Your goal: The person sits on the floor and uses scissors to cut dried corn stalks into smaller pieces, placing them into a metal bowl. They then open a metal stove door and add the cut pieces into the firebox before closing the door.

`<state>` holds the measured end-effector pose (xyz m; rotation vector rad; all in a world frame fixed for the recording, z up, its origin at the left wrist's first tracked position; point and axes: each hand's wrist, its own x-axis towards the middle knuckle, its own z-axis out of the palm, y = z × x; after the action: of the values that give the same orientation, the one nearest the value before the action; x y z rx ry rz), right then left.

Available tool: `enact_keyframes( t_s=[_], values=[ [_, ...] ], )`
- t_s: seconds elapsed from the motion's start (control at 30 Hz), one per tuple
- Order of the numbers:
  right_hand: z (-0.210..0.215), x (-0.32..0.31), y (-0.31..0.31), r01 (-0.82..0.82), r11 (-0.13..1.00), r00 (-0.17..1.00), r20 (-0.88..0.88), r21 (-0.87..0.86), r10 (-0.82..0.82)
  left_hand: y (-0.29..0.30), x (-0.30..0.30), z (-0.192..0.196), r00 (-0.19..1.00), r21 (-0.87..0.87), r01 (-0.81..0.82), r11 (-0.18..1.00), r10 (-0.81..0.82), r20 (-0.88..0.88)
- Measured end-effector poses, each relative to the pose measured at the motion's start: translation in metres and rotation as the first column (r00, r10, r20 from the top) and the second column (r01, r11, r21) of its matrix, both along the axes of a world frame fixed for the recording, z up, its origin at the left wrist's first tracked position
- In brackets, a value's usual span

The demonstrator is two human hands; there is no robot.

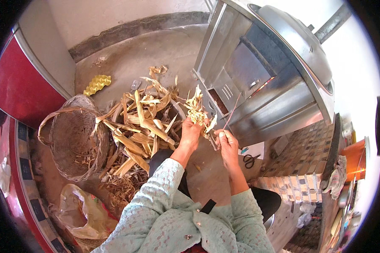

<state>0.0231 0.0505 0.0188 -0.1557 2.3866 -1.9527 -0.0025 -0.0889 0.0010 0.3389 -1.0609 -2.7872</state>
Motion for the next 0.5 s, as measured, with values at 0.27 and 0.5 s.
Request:
enact_keyframes(
  t_s=[0.27,0.5],
  values=[
    [-0.01,0.001,-0.008,0.063,0.905,0.927,-0.36,0.421,0.103,0.001,0.002,-0.004,0.995,0.0,0.083,0.997,-0.083,-0.054],
    [-0.009,0.004,-0.009,0.009,0.826,0.968,-0.211,0.564,0.133,0.001,0.001,-0.008,0.993,-0.025,0.102,0.994,-0.103,-0.049]
  ],
)
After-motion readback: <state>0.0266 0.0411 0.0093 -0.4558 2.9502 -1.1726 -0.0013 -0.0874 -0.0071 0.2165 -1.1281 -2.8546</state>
